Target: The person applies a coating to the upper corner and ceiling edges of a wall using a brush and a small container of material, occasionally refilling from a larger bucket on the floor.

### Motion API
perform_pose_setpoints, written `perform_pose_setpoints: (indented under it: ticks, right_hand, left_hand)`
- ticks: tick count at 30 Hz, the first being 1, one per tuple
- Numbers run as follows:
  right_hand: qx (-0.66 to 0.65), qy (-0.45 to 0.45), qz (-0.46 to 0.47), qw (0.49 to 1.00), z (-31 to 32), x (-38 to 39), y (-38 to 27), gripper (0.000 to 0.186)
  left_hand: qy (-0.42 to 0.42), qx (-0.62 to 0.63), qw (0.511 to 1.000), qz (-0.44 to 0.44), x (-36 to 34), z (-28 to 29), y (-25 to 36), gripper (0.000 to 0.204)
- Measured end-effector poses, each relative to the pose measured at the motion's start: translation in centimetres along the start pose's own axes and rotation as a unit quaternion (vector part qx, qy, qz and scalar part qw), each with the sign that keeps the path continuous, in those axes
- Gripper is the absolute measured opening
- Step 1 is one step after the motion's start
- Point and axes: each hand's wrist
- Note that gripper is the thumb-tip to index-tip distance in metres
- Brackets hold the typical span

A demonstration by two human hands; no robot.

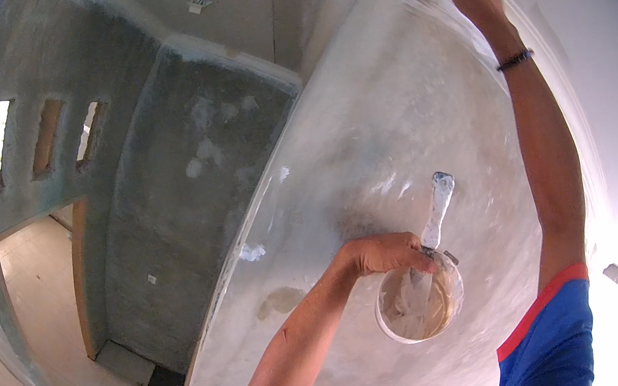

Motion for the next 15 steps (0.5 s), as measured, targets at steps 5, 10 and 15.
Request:
perform_pose_setpoints:
  ticks: [5,10,15]
  right_hand:
    - [0.127,-0.047,-0.026,0.99,5.0,6.1,2.4,0.014]
    - [-0.075,0.036,-0.063,0.995,5.0,2.8,-1.5,0.015]
    - [-0.243,0.047,-0.098,0.964,-0.5,-2.7,-1.5,0.02]
  left_hand:
    - [0.009,-0.005,1.0,0.018,0.8,0.0,0.6,0.044]
    - [-0.012,-0.014,1.0,-0.011,-0.3,0.1,-0.8,0.044]
    - [-0.013,-0.043,0.999,0.025,0.3,0.2,0.6,0.046]
Point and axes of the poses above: each hand's wrist, its own x-axis away from the middle knuckle, its own z-axis out of the back of the hand, y = z × x, and after that the axes turned 1 degree about -y, right-handed
